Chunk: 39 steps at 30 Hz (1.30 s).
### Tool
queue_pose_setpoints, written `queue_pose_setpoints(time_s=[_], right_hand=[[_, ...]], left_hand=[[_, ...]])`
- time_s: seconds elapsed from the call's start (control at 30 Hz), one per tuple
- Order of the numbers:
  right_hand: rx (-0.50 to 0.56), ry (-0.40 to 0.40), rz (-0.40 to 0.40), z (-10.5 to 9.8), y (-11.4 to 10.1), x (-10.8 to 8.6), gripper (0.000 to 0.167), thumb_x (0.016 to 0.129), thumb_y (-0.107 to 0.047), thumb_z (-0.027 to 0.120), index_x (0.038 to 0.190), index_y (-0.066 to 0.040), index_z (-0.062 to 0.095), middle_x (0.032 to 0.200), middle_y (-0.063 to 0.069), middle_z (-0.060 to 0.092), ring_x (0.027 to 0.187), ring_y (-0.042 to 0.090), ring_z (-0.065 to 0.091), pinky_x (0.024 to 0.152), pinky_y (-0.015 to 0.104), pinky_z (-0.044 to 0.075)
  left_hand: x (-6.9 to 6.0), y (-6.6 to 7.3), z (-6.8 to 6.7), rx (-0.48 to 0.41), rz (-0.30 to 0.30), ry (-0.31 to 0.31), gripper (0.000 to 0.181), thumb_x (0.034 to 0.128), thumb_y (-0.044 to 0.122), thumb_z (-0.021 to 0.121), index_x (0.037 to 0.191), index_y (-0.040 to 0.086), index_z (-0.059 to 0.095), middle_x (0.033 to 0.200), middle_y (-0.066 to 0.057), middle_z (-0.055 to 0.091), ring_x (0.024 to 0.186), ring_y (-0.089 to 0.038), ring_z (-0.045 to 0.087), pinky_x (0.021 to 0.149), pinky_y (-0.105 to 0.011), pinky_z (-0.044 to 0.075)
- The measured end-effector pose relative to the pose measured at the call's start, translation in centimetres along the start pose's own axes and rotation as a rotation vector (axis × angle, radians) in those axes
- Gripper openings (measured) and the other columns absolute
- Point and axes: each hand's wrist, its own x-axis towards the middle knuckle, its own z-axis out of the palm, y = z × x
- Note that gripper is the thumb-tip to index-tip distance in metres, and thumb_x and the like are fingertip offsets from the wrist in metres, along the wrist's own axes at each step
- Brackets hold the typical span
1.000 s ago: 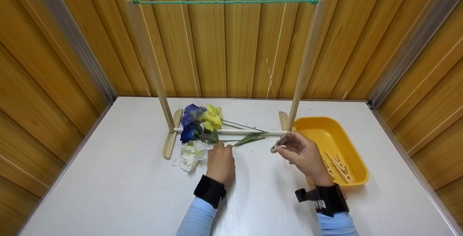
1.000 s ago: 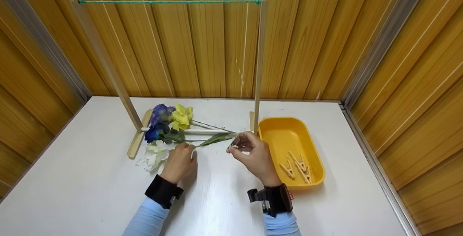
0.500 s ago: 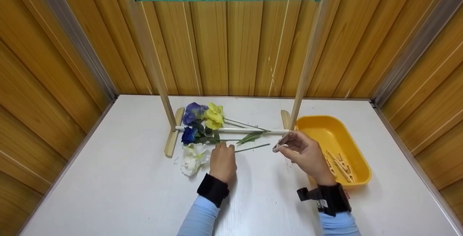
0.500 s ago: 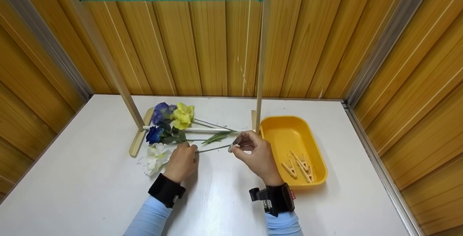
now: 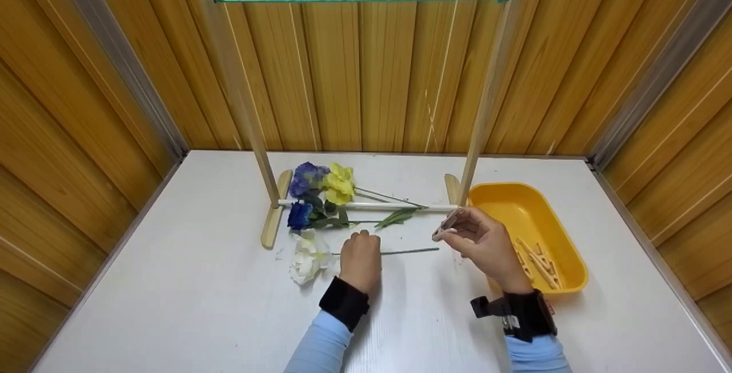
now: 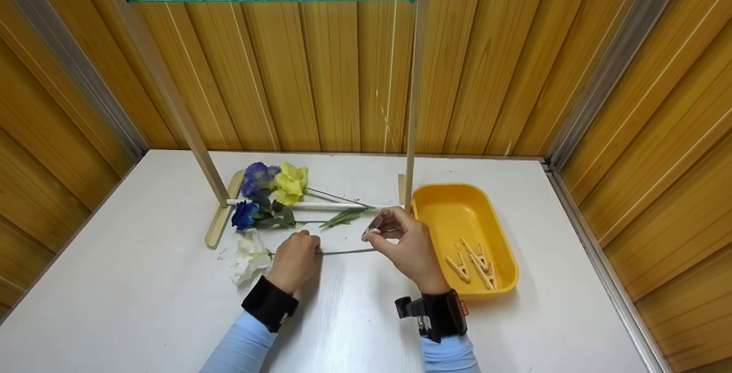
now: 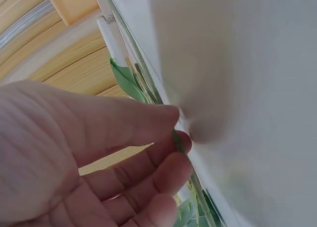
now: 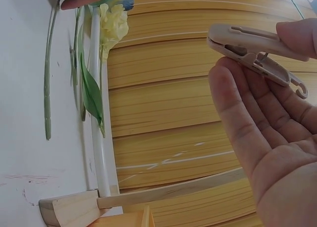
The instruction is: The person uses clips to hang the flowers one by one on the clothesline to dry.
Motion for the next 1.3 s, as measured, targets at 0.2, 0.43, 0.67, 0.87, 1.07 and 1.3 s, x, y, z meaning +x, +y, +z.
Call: queue_pose_setpoints(time_s=[0.2,0.43,0.67,0.87,1.07,1.3], right_hand=[[-0.011,0.007,0.013,-0.1,-0.1,0.0,0.029,0.084,0.012,0.076,0.111,0.008,0.064,0.098,0.02,0.07,0.09,0.016,0.074,0.072,0.02,0.058],[-0.031,0.012,0.026,-0.2,-0.3,-0.1,0.027,0.086,0.015,0.072,0.111,0.008,0.064,0.098,0.02,0.071,0.088,0.013,0.075,0.058,0.018,0.051],[-0.034,0.024,0.04,-0.3,-0.6,0.0,0.025,0.086,0.012,0.074,0.109,0.008,0.065,0.097,0.018,0.071,0.084,0.016,0.074,0.052,0.02,0.051],[-0.021,0.027,0.024,-0.3,-0.7,0.0,0.024,0.086,0.012,0.075,0.107,0.009,0.065,0.097,0.019,0.07,0.088,0.02,0.074,0.065,0.021,0.057],[-0.017,0.034,0.0,-0.3,-0.7,0.1,0.025,0.085,0.016,0.073,0.108,0.01,0.065,0.097,0.02,0.07,0.091,0.018,0.073,0.081,0.024,0.059],[-0.014,0.04,0.0,-0.4,-0.8,0.0,0.023,0.085,0.016,0.072,0.106,0.01,0.064,0.097,0.021,0.07,0.091,0.017,0.073,0.082,0.024,0.059]], left_hand=[[0.0,0.3,-0.1,-0.021,0.011,-0.024,0.014,0.0818,-0.002,0.07,0.075,0.006,0.079,0.067,-0.008,0.066,0.062,-0.023,0.064,0.055,-0.036,0.054],[0.0,0.0,-0.1,-0.033,0.086,-0.027,0.014,0.0791,-0.002,0.072,0.073,0.009,0.077,0.068,-0.007,0.065,0.063,-0.023,0.064,0.055,-0.036,0.054],[0.5,-0.1,-0.2,-0.061,0.137,-0.009,0.016,0.0748,-0.006,0.073,0.077,0.011,0.075,0.075,-0.006,0.066,0.068,-0.023,0.064,0.057,-0.035,0.053],[1.0,-0.1,-1.1,-0.13,0.145,0.108,0.02,0.0747,-0.009,0.075,0.081,0.01,0.071,0.079,-0.005,0.062,0.071,-0.023,0.062,0.059,-0.033,0.051],[1.6,-0.3,-2.3,-0.259,0.134,0.211,0.018,0.0851,-0.003,0.077,0.079,0.008,0.064,0.078,-0.005,0.056,0.068,-0.022,0.058,0.059,-0.033,0.049],[2.1,-0.4,-3.3,-0.362,0.148,0.324,0.022,0.092,-0.002,0.072,0.091,0.009,0.054,0.078,-0.005,0.053,0.062,-0.021,0.052,0.054,-0.032,0.044]])
